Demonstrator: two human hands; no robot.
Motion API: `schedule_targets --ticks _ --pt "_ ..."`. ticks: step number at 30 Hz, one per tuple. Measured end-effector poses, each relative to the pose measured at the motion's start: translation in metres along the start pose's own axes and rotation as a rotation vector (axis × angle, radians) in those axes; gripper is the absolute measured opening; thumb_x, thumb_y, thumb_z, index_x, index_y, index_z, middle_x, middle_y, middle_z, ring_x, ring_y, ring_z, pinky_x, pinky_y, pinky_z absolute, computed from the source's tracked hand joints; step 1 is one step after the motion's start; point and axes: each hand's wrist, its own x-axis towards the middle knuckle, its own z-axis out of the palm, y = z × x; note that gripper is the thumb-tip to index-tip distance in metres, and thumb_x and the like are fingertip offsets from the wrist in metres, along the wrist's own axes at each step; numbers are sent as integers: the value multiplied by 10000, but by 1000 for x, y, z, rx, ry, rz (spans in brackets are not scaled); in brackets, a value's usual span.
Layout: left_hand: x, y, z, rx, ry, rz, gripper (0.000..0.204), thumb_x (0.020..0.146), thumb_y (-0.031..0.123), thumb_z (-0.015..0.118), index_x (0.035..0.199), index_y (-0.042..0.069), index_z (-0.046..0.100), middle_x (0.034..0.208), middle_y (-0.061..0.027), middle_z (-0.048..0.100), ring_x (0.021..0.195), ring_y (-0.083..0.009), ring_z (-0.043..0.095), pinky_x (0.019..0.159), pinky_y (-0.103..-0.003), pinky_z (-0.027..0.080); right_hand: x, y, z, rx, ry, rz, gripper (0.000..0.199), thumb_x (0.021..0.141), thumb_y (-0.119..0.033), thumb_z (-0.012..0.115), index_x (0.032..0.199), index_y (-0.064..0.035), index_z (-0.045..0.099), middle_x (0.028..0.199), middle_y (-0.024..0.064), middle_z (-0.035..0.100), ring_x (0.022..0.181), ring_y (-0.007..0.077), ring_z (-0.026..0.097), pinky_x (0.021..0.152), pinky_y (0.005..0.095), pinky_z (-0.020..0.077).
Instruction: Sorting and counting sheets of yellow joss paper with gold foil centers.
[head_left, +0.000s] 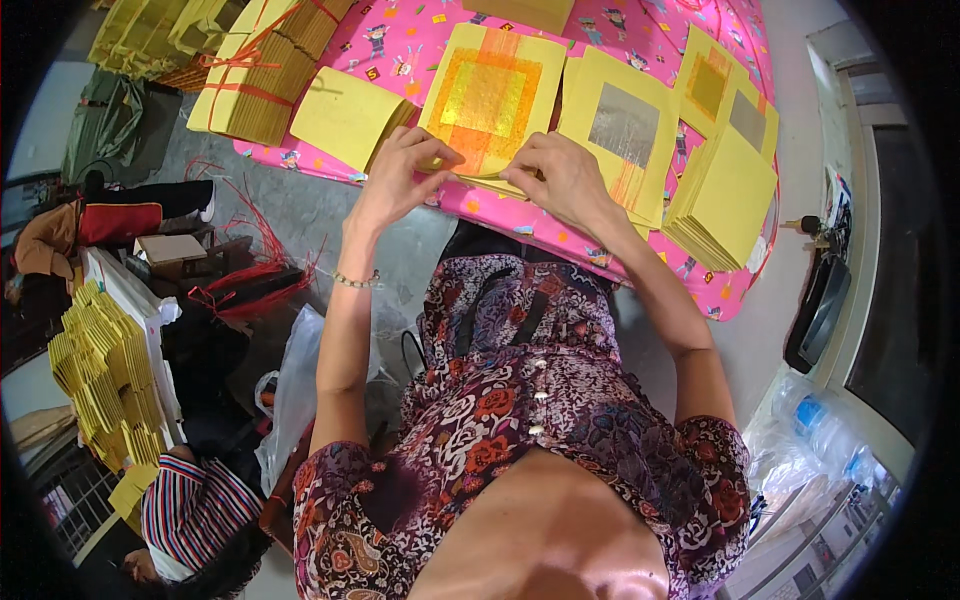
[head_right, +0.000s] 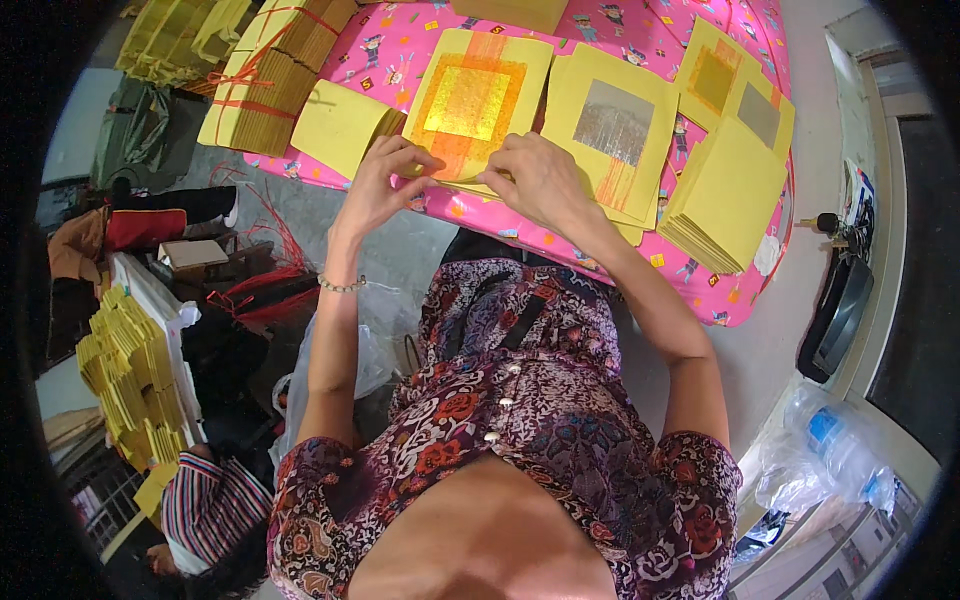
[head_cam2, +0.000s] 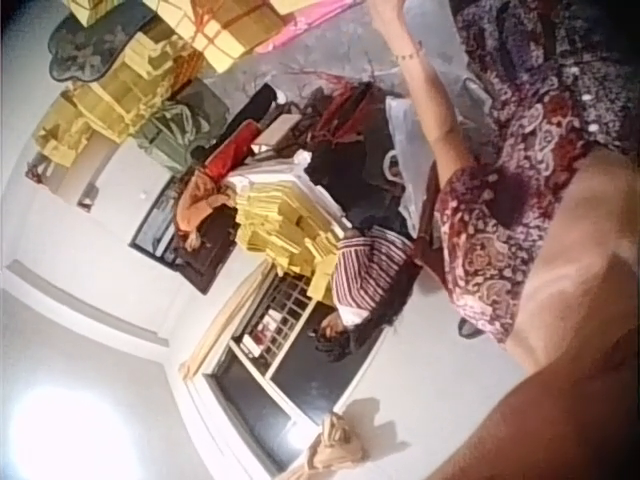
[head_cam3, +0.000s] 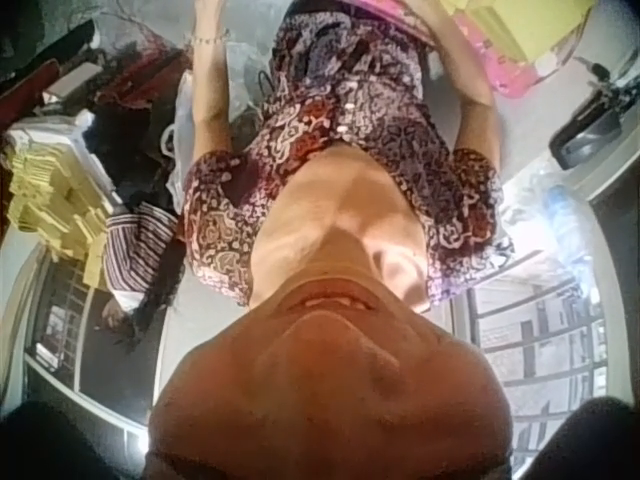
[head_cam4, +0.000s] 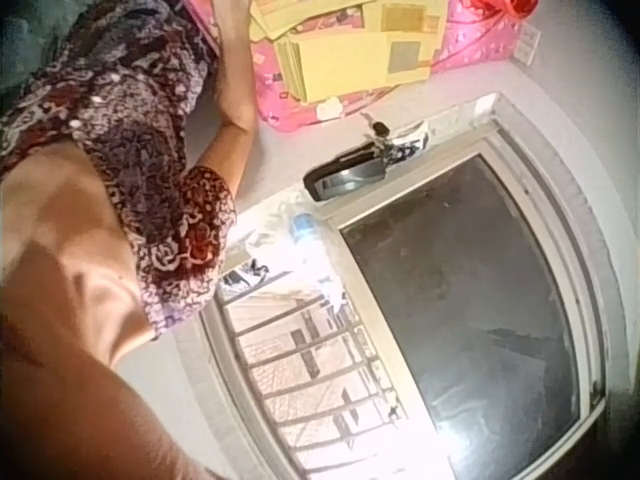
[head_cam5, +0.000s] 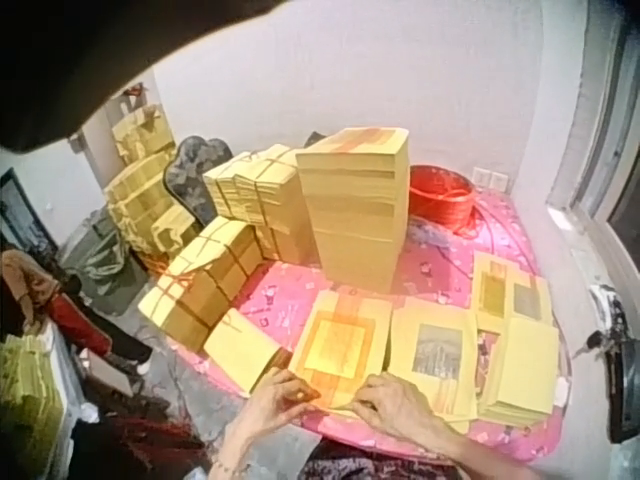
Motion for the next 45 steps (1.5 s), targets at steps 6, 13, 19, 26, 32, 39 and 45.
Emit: schedule_targets --ticks 6,13,19,26,32,39,45 --pt "-1 -4 -1 -72 -74 -87 183 726 112 709 906 82 691 873 -46 590 876 -228 525 781 -335 457 4 1 -3 99 -100 183 251 798 -274 618 736 -36 669 741 109 590 742 279 571 675 385 454" --pt "3 -9 2 -159 -81 -146 132 755 151 709 861 73 699 857 -27 605 876 -188 530 759 -315 455 6 5 -3 159 -96 218 280 801 -299 616 719 -35 661 734 115 584 720 283 566 669 391 445" --pt "2 -13 4 -193 -70 -158 138 754 175 712 845 71 700 862 -26 611 883 -183 525 769 -314 444 8 4 -4 176 -121 253 287 795 -307 618 715 -35 662 735 114 584 714 283 566 666 390 444" --pt "1 -14 5 -197 -71 -179 150 756 196 713 840 73 700 867 -25 614 887 -179 526 772 -315 439 8 4 -2 173 -114 252 299 792 -316 615 711 -33 665 732 124 589 721 288 574 667 391 449" --pt "2 -13 4 -197 -66 -178 153 737 184 729 841 76 701 858 -32 614 881 -183 531 772 -314 437 7 2 -4 109 -86 197 272 802 -309 610 744 -51 674 732 125 593 724 290 574 662 396 455" --pt "15 21 -1 146 52 8 374 683 267 751 995 97 633 853 -57 579 843 -252 521 773 -355 405 11 -10 -15 30 56 63 232 810 -271 604 760 -58 680 739 102 604 719 275 574 648 379 464" --pt "27 13 10 324 143 115 292 714 82 643 1002 106 601 895 -49 577 858 -252 514 712 -362 399 21 -16 -29 48 100 86 262 765 -310 678 854 -64 678 866 107 611 825 284 573 737 374 475"
